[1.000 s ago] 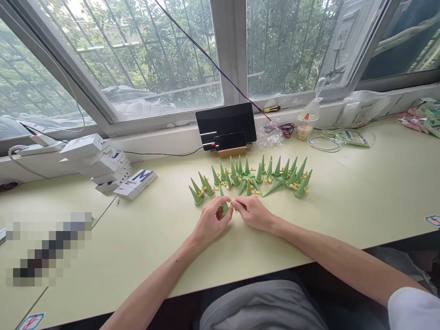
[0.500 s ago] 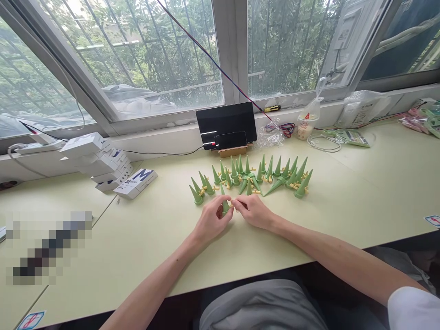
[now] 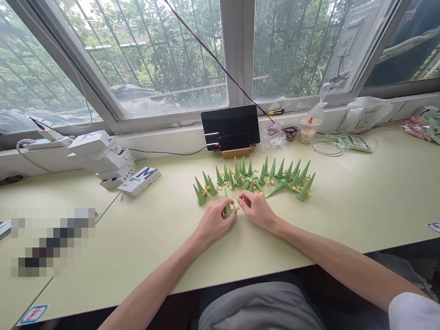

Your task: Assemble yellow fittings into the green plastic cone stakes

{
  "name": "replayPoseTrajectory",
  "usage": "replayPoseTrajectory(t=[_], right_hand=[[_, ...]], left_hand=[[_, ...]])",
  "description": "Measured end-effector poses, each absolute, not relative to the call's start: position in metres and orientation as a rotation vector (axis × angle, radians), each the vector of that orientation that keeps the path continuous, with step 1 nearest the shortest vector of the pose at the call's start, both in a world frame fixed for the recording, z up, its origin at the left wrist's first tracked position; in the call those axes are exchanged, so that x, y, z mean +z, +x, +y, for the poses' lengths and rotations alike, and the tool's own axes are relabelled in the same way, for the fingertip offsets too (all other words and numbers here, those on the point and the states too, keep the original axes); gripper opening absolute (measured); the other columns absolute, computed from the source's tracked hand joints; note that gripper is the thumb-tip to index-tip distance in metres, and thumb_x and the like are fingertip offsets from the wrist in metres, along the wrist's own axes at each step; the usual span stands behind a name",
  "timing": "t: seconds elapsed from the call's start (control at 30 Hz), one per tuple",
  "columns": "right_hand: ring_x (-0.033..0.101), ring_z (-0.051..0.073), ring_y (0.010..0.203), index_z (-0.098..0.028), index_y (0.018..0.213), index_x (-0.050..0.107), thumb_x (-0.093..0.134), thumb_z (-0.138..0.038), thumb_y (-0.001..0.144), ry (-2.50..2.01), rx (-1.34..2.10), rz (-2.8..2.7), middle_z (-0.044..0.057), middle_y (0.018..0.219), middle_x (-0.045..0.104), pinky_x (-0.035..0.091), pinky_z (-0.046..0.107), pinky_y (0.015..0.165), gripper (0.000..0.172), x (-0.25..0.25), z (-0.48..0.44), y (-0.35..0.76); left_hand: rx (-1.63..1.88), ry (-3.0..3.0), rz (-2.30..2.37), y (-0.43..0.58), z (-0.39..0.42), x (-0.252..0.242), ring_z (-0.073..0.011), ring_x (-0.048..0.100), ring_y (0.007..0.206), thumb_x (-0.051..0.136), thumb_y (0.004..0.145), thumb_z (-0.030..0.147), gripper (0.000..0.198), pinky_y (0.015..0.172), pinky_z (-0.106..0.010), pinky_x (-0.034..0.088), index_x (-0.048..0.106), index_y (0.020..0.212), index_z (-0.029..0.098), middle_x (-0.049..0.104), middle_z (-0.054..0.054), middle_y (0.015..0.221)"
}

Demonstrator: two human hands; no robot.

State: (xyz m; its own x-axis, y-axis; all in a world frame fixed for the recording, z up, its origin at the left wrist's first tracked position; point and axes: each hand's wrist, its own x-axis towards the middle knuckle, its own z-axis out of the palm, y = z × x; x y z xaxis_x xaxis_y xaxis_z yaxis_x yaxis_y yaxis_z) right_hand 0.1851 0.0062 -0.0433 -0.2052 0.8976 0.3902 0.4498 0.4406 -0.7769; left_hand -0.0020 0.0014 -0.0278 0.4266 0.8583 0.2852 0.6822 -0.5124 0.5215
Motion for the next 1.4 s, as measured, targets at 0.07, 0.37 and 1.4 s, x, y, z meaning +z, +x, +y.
replayPoseTrajectory(t=[0.07, 0.37, 1.4], right_hand=[[0.044, 0.011, 0.051, -0.019, 0.078, 0.055, 0.050, -0.028, 0.096, -1.147, 0.643, -1.828, -0.004, 0.057, 0.051, 0.031, 0.024, 0.054, 0.021, -0.043, 0.006, 0.185], [0.047, 0.011, 0.053, -0.018, 0.076, 0.056, 0.051, -0.024, 0.094, -1.155, 0.657, -1.845, -0.003, 0.060, 0.055, 0.034, 0.024, 0.055, 0.019, -0.042, 0.006, 0.184], [0.070, 0.025, 0.091, -0.018, 0.137, 0.057, 0.047, -0.030, 0.101, -1.358, 0.521, -2.199, 0.010, 0.098, 0.075, 0.046, 0.030, 0.075, 0.039, -0.037, -0.005, 0.182]], left_hand=[[0.694, 2.352, 1.363, -0.002, 0.001, -0.025, -0.0137, 0.047, 0.059, 0.054, 0.094, 0.036, 0.026, 0.060, -0.027, 0.036, 0.069, 0.104, 0.017, 0.059, 0.000, 0.070], [0.570, 2.343, 1.353, -0.002, -0.001, -0.020, -0.0163, 0.056, 0.066, 0.042, 0.101, 0.041, 0.039, 0.063, -0.027, 0.036, 0.076, 0.103, 0.021, 0.072, -0.004, 0.079], [1.052, 2.205, 1.409, -0.006, 0.006, -0.028, -0.0102, 0.022, 0.053, 0.046, 0.099, 0.040, 0.045, 0.053, -0.026, 0.023, 0.038, 0.060, 0.019, 0.027, 0.005, 0.055]])
